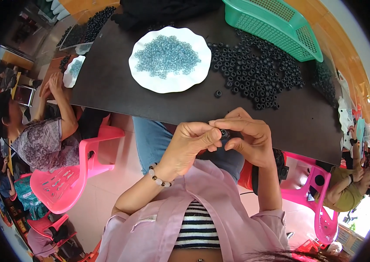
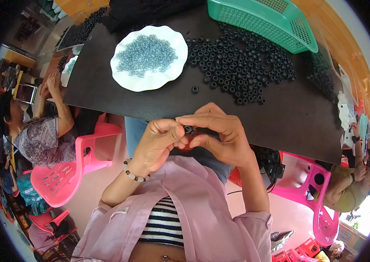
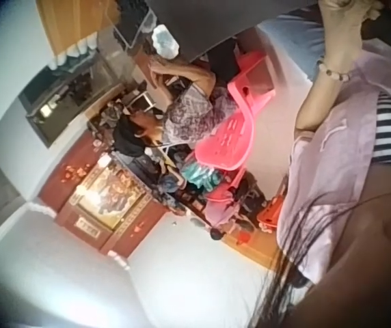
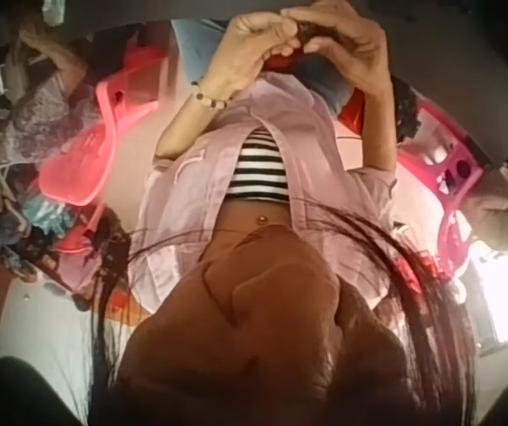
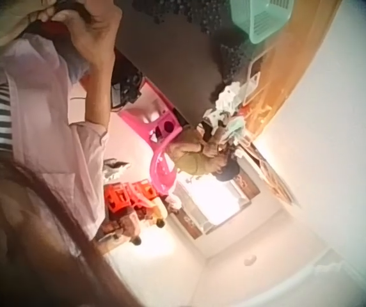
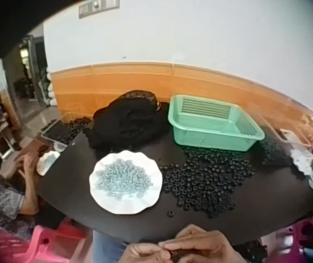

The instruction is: Manual assembly of small black plastic components by inserting tiny silver parts into them at a workstation.

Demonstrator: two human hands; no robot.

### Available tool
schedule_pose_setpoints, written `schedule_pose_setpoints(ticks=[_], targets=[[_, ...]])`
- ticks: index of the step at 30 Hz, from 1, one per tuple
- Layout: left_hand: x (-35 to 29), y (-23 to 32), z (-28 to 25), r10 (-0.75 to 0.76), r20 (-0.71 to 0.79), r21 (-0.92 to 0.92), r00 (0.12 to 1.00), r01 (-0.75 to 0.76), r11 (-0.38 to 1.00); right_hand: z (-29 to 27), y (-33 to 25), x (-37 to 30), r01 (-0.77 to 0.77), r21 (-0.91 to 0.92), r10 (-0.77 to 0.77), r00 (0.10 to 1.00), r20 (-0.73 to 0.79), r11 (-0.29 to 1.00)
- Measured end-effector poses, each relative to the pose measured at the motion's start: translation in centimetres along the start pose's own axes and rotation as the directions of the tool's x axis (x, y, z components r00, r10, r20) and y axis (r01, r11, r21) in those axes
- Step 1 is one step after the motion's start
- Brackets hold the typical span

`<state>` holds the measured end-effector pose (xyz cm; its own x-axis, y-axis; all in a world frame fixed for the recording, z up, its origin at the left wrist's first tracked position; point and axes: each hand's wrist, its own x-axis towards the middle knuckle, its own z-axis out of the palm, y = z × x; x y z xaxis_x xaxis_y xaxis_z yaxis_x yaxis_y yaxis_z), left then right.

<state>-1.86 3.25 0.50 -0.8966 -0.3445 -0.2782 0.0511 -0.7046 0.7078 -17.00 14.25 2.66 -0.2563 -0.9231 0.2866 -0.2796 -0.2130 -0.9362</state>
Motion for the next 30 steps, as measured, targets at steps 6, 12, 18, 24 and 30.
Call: schedule_pose_setpoints(ticks=[6, 12, 18, 24, 30], targets=[[0.5, -0.9, -0.1, 0.013, -0.029, 0.043, 0.999, -0.012, 0.999, 0.0, 0.4, -0.5, -0.021, 0.042, 0.022, 1.000, -0.015, 0.999], [0.9, -1.3, 0.1, 0.022, -0.021, 0.059, 1.000, -0.021, 0.998, -0.6, 1.0, -1.1, -0.016, 0.037, 0.017, 0.999, -0.032, 0.999], [0.8, -1.5, 0.9, -0.014, -0.013, 0.085, 1.000, 0.015, 0.996, -0.9, 0.7, -1.6, -0.039, -0.060, 0.035, 0.997, -0.064, 0.997], [0.9, -1.5, 0.2, 0.070, 0.002, 0.139, 0.998, -0.070, 0.988, -0.4, 0.7, -1.6, 0.073, -0.050, -0.079, 0.988, -0.132, 0.996], [1.6, -1.1, 1.0, 0.078, 0.005, 0.197, 0.997, -0.078, 0.977, -0.3, 0.0, -2.0, 0.056, -0.101, -0.080, 0.965, -0.250, 0.993]])
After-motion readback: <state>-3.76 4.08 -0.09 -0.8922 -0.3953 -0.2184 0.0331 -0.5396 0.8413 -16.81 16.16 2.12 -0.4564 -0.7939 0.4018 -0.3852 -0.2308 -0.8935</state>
